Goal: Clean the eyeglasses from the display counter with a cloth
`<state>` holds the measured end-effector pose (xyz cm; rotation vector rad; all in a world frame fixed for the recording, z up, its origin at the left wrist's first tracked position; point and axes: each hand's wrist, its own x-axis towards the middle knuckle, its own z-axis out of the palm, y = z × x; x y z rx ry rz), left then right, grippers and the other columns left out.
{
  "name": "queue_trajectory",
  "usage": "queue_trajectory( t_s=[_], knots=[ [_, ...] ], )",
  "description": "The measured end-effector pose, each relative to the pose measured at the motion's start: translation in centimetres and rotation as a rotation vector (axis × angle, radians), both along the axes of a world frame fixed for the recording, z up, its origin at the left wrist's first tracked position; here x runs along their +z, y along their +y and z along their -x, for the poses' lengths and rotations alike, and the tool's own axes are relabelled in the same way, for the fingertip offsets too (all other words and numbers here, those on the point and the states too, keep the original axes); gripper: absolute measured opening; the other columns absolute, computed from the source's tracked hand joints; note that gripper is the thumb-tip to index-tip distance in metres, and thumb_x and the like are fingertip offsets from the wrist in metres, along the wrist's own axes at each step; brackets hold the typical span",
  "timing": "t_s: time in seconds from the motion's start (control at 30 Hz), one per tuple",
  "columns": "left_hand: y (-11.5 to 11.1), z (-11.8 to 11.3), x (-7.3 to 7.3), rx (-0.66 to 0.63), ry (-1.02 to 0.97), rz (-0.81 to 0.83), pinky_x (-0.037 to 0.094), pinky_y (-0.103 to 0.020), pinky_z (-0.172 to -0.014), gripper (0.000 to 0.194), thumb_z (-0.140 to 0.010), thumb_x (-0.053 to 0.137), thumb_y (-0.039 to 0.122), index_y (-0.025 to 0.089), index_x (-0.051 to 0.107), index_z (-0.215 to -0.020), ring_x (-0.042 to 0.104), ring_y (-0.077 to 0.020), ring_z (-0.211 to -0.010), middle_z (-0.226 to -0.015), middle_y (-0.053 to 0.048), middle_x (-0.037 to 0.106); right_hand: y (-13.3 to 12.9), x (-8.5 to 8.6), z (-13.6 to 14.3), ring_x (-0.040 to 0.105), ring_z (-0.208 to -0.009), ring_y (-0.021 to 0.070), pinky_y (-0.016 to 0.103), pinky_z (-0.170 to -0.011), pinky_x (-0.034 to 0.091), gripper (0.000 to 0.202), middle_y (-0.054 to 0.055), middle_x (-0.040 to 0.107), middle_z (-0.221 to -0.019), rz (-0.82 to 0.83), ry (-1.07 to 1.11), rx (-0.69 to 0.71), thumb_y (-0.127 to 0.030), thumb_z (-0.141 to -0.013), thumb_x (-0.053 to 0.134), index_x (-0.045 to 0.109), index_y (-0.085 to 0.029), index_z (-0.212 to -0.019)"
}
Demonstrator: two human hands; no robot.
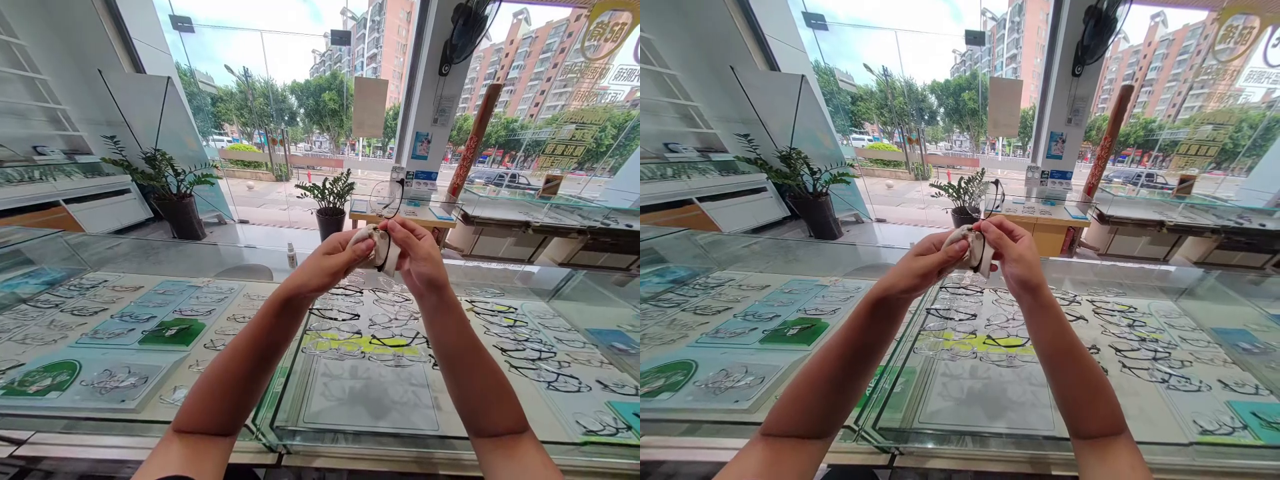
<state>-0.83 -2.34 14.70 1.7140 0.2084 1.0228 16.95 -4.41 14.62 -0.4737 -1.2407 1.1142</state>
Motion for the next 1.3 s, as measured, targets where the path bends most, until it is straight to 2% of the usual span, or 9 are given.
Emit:
queue_trajectory(
  t_s=[0.13, 0.3, 0.47, 0.63, 0.77, 0.9, 1.0, 1.1, 1.3],
  knots=[
    [0.0, -0.3, -0.3, 0.025, 0.021, 0.024, 0.058, -0.028, -0.074, 0.043, -0.089, 0.092, 0.046, 0.013, 0.075, -0.11, 0.073, -0.0165, -0.079, -0.093, -0.008, 0.079, 0.2, 0.0, 0.0, 0.041, -0.053, 0.0106, 0.027, -0.04, 0.032, 0.036, -0.003, 0.059, -0.07, -0.003, -0.007, 0.003, -0.057, -0.076, 0.096, 0.078, -0.026, -0.084],
    [0.1, -1.7, -0.9, 0.166, -0.073, 0.074, 0.05, -0.025, -0.053, 0.051, -0.092, 0.084, 0.063, 0.016, 0.068, -0.105, 0.064, -0.0128, -0.055, -0.071, -0.001, 0.072, 0.5, -0.4, 0.5, 0.05, -0.054, 0.013, 0.033, -0.045, 0.049, 0.04, -0.002, 0.068, -0.08, -0.05, -0.022, 0.083, -0.06, -0.078, 0.094, 0.076, -0.027, -0.088],
    [1.5, -1.9, -1.8, 0.223, -0.067, 0.107, 0.051, -0.028, -0.059, 0.057, -0.093, 0.078, 0.073, 0.016, 0.075, -0.098, 0.066, -0.015, -0.063, -0.069, -0.002, 0.069, 1.2, -0.5, 0.1, 0.047, -0.059, 0.0131, 0.031, -0.046, 0.039, 0.03, 0.0, 0.063, -0.08, -0.043, 0.009, -0.001, -0.053, -0.081, 0.092, 0.079, -0.026, -0.087],
    [3.3, -0.9, -1.7, 0.256, -0.209, 0.208, 0.051, -0.024, -0.064, 0.05, -0.092, 0.083, 0.066, 0.017, 0.08, -0.099, 0.067, -0.0137, -0.072, -0.082, -0.005, 0.077, 1.6, -0.2, -1.1, 0.065, -0.104, 0.0225, 0.038, -0.086, 0.058, 0.019, 0.006, 0.073, -0.111, -0.105, 0.006, -0.139, -0.045, -0.081, 0.088, 0.081, -0.028, -0.083],
    [3.9, 0.0, -0.9, 0.291, -0.315, 0.376, 0.053, -0.024, -0.063, 0.041, -0.102, 0.075, 0.057, 0.017, 0.081, -0.11, 0.07, -0.0138, -0.076, -0.095, -0.008, 0.082, 1.5, -0.1, -1.4, 0.059, -0.143, 0.0294, 0.047, -0.122, 0.046, 0.016, 0.008, 0.075, -0.133, -0.14, -0.085, -0.093, -0.042, -0.085, 0.083, 0.081, -0.028, -0.08],
    [3.6, 0.2, -0.5, 0.306, -0.356, 0.407, 0.059, -0.027, -0.069, 0.045, -0.106, 0.069, 0.058, 0.016, 0.08, -0.116, 0.075, -0.0173, -0.084, -0.106, -0.012, 0.084, 1.6, -0.6, -1.0, 0.048, -0.157, 0.0307, 0.049, -0.132, 0.034, 0.014, 0.008, 0.072, -0.144, -0.131, -0.189, -0.034, -0.04, -0.088, 0.083, 0.084, -0.028, -0.079],
    [3.2, 0.1, -0.5, 0.287, -0.314, 0.33, 0.061, -0.031, -0.081, 0.053, -0.106, 0.065, 0.065, 0.016, 0.08, -0.12, 0.078, -0.0221, -0.099, -0.112, -0.013, 0.084, 1.9, -1.0, -0.5, 0.045, -0.158, 0.0298, 0.047, -0.13, 0.036, 0.014, 0.009, 0.071, -0.139, -0.132, -0.268, -0.019, -0.04, -0.088, 0.084, 0.085, -0.029, -0.08],
    [3.0, 0.0, -0.7, 0.259, -0.237, 0.212, 0.06, -0.034, -0.09, 0.058, -0.103, 0.065, 0.072, 0.017, 0.081, -0.117, 0.077, -0.0259, -0.112, -0.113, -0.014, 0.084, 2.1, -1.4, 0.0, 0.055, -0.14, 0.0287, 0.047, -0.123, 0.041, 0.018, 0.008, 0.071, -0.121, -0.145, -0.309, 0.0, -0.043, -0.088, 0.085, 0.085, -0.028, -0.079],
    [3.0, -0.1, -0.8, 0.151, -0.199, 0.085, 0.058, -0.034, -0.088, 0.055, -0.09, 0.083, 0.069, 0.016, 0.082, -0.105, 0.077, -0.0251, -0.105, -0.104, -0.012, 0.084, 2.1, -1.3, 0.1, 0.059, -0.117, 0.0251, 0.045, -0.118, 0.043, 0.024, 0.007, 0.068, -0.116, -0.104, -0.301, 0.04, -0.047, -0.084, 0.086, 0.084, -0.023, -0.078]
  ],
)
